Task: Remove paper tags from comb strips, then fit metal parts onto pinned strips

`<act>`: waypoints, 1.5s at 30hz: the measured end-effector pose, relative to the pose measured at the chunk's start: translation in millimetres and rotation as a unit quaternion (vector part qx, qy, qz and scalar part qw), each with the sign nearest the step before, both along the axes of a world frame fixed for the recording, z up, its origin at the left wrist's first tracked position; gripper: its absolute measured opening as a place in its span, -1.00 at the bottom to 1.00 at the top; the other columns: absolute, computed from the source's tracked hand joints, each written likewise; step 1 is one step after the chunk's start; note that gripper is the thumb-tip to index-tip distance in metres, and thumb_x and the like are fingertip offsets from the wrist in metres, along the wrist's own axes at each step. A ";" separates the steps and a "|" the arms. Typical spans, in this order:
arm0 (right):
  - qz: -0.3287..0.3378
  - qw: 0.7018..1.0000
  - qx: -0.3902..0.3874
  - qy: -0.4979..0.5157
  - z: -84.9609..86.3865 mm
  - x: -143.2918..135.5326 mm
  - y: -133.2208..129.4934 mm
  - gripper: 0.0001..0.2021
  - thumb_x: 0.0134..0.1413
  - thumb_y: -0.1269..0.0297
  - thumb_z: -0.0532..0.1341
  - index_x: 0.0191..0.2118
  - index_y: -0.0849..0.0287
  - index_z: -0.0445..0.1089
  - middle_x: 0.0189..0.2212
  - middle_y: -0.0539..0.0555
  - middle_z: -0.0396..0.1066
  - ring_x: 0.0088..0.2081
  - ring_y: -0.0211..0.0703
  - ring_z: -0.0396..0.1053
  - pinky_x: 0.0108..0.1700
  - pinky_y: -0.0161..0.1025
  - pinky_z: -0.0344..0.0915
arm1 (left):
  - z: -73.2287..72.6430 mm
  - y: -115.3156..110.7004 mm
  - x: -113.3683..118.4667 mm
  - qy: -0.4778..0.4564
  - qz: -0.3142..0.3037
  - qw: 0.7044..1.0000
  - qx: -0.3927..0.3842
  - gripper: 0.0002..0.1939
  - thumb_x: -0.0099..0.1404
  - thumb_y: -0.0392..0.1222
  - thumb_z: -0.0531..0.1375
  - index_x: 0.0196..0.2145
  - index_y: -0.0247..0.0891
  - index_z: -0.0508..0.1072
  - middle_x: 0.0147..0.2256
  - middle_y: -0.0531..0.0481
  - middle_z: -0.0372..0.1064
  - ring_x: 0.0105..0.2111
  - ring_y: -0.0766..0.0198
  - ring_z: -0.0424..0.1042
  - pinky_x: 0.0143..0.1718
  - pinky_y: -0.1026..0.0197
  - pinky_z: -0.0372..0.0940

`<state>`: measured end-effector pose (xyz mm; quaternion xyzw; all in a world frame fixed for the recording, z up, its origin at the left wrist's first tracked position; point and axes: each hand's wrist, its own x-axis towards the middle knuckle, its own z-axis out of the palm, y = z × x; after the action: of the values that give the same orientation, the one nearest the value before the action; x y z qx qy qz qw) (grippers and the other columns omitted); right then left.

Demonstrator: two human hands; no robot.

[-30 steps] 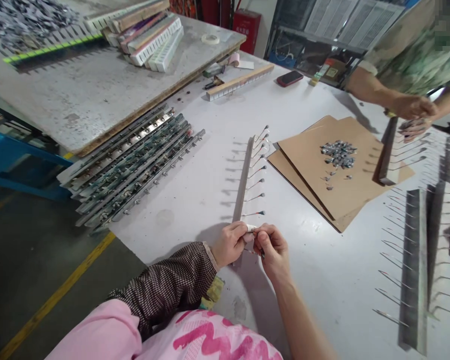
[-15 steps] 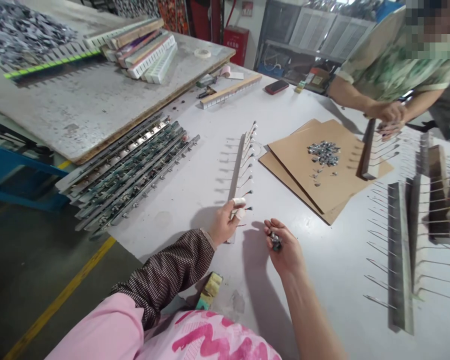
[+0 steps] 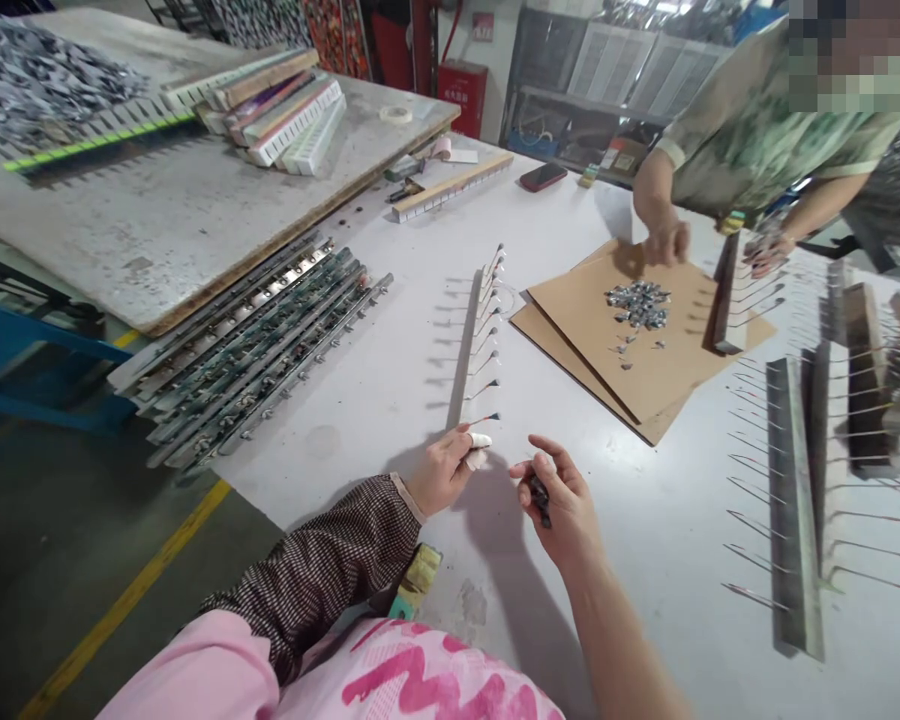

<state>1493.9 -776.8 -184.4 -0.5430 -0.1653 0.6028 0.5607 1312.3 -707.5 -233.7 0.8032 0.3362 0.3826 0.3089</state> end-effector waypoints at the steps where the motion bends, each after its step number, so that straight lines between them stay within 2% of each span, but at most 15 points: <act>1: 0.002 1.000 0.003 -0.004 0.4 -1.1 -0.1 -0.62 0.02 0.00 0.46 -0.11 0.07 0.49 -0.44 0.04 0.52 -0.58 -0.35 0.26 -0.66 -0.46 0.05 | -0.2 0.3 0.5 -0.001 -0.003 1.000 -0.003 -0.78 0.53 -0.17 0.04 -0.02 -0.20 0.45 -0.11 -0.04 0.57 -0.03 0.22 0.54 0.30 -0.03 0.28; 3: 0.001 1.000 0.003 -0.014 0.8 -4.0 1.0 -0.62 0.01 -0.06 0.45 -0.21 0.13 0.50 -0.44 0.07 0.51 -0.56 -0.34 0.28 -0.66 -0.46 0.02 | -0.6 0.0 0.9 -0.002 -0.008 1.000 -0.009 -0.78 0.53 -0.17 0.05 -0.02 -0.18 0.46 -0.09 -0.03 0.58 0.00 0.22 0.54 0.31 -0.03 0.27; 7: 0.031 0.999 -0.005 -0.027 1.5 -10.8 4.1 -0.53 -0.09 0.03 0.52 -0.06 0.12 0.55 -0.32 0.12 0.54 -0.50 -0.32 0.30 -0.62 -0.43 0.03 | -1.6 -0.8 0.9 -0.008 -0.004 1.000 -0.019 -0.78 0.52 -0.17 0.06 0.00 -0.19 0.46 -0.03 -0.05 0.57 0.05 0.21 0.52 0.31 -0.01 0.29; 10: 0.050 0.998 -0.009 -0.040 3.8 -15.1 4.2 -0.49 -0.10 0.10 0.52 0.01 0.12 0.54 -0.43 0.03 0.46 -0.55 -0.36 0.18 -0.60 -0.39 0.02 | -2.5 -0.6 0.8 -0.004 -0.006 1.000 -0.017 -0.77 0.52 -0.18 0.06 0.02 -0.21 0.45 -0.03 -0.06 0.57 0.05 0.21 0.52 0.32 -0.02 0.27; 14: 0.060 0.995 -0.001 -0.082 7.7 -17.9 2.7 -0.48 0.02 0.04 0.44 0.09 0.11 0.46 -0.48 -0.04 0.37 -0.57 -0.37 0.12 -0.58 -0.38 0.01 | -3.1 -0.3 0.5 -0.006 -0.007 1.000 -0.017 -0.76 0.52 -0.16 0.06 0.01 -0.22 0.45 -0.08 -0.06 0.58 0.03 0.20 0.53 0.32 -0.05 0.27; 19: 0.092 0.982 0.018 -0.167 9.4 -15.3 4.3 -0.64 0.08 0.03 0.42 -0.12 0.08 0.37 -0.50 -0.05 0.41 -0.59 -0.36 0.14 -0.58 -0.40 0.01 | -0.9 -1.7 -0.7 -0.008 -0.010 0.999 -0.038 -0.77 0.52 -0.15 0.06 0.02 -0.19 0.46 -0.10 -0.04 0.58 0.02 0.21 0.53 0.32 -0.05 0.26; 24: 0.081 0.969 0.038 -0.229 15.0 -15.8 9.2 -0.62 0.05 -0.02 0.42 -0.15 0.14 0.48 -0.49 0.01 0.42 -0.57 -0.35 0.16 -0.56 -0.36 0.08 | -0.6 -2.5 -0.7 -0.015 -0.004 0.999 -0.031 -0.76 0.52 -0.10 0.08 -0.01 -0.21 0.47 -0.08 -0.07 0.58 0.03 0.19 0.53 0.31 -0.03 0.28; 28: 0.094 0.932 0.075 -0.341 18.6 -17.7 11.4 -0.70 0.15 0.00 0.35 -0.15 0.11 0.51 -0.48 0.02 0.43 -0.53 -0.28 0.23 -0.49 -0.29 0.22 | -2.5 -2.0 0.0 -0.001 -0.006 0.999 -0.037 -0.80 0.52 -0.13 0.08 -0.06 -0.20 0.48 -0.10 -0.04 0.58 -0.03 0.22 0.55 0.31 -0.03 0.27; 34: 0.155 0.843 0.130 -0.498 26.9 -12.4 15.1 -0.77 0.25 0.05 0.23 -0.16 0.06 0.52 -0.44 0.03 0.49 -0.46 -0.19 0.36 -0.39 -0.25 0.32 | -4.9 -1.0 0.0 -0.008 -0.013 0.999 -0.035 -0.80 0.52 -0.12 0.08 -0.07 -0.20 0.46 -0.11 -0.04 0.57 -0.05 0.21 0.56 0.31 -0.03 0.27; 40: 0.280 0.730 0.191 -0.593 46.4 -5.3 29.7 -0.78 0.29 0.17 0.14 -0.16 -0.01 0.54 -0.23 0.07 0.60 -0.35 -0.10 0.49 -0.34 -0.20 0.32 | -8.9 -0.2 1.9 0.020 -0.025 0.999 -0.005 -0.81 0.53 -0.16 0.06 -0.09 -0.22 0.44 -0.17 -0.03 0.58 -0.13 0.25 0.56 0.33 -0.03 0.23; 41: 0.298 0.719 0.194 -0.597 48.5 -4.5 32.8 -0.78 0.29 0.18 0.13 -0.15 -0.01 0.55 -0.21 0.07 0.60 -0.34 -0.09 0.49 -0.34 -0.19 0.32 | -9.0 -0.2 2.1 0.021 -0.025 0.999 -0.003 -0.82 0.53 -0.17 0.05 -0.10 -0.22 0.43 -0.18 -0.03 0.58 -0.14 0.25 0.57 0.33 -0.03 0.23; 43: 0.317 0.727 0.182 -0.581 50.2 -2.8 38.2 -0.77 0.28 0.17 0.14 -0.18 0.00 0.57 -0.29 0.06 0.59 -0.39 -0.11 0.47 -0.36 -0.20 0.31 | -8.3 -0.2 1.8 0.015 -0.022 1.000 -0.005 -0.82 0.53 -0.18 0.04 -0.13 -0.23 0.43 -0.19 -0.03 0.57 -0.14 0.25 0.57 0.32 -0.03 0.24; 45: 0.314 0.772 0.151 -0.532 48.1 -0.8 41.7 -0.77 0.25 0.11 0.19 -0.19 0.02 0.59 -0.44 0.04 0.54 -0.45 -0.13 0.43 -0.42 -0.23 0.30 | -6.7 -0.4 1.2 0.005 -0.018 1.000 -0.012 -0.83 0.52 -0.19 0.05 -0.15 -0.23 0.43 -0.19 -0.04 0.57 -0.13 0.24 0.57 0.32 -0.02 0.25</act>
<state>1493.1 -735.1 -136.2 -0.6028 -0.6878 0.3276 0.2373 1313.5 -707.9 -240.4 0.8074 0.3277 0.3689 0.3234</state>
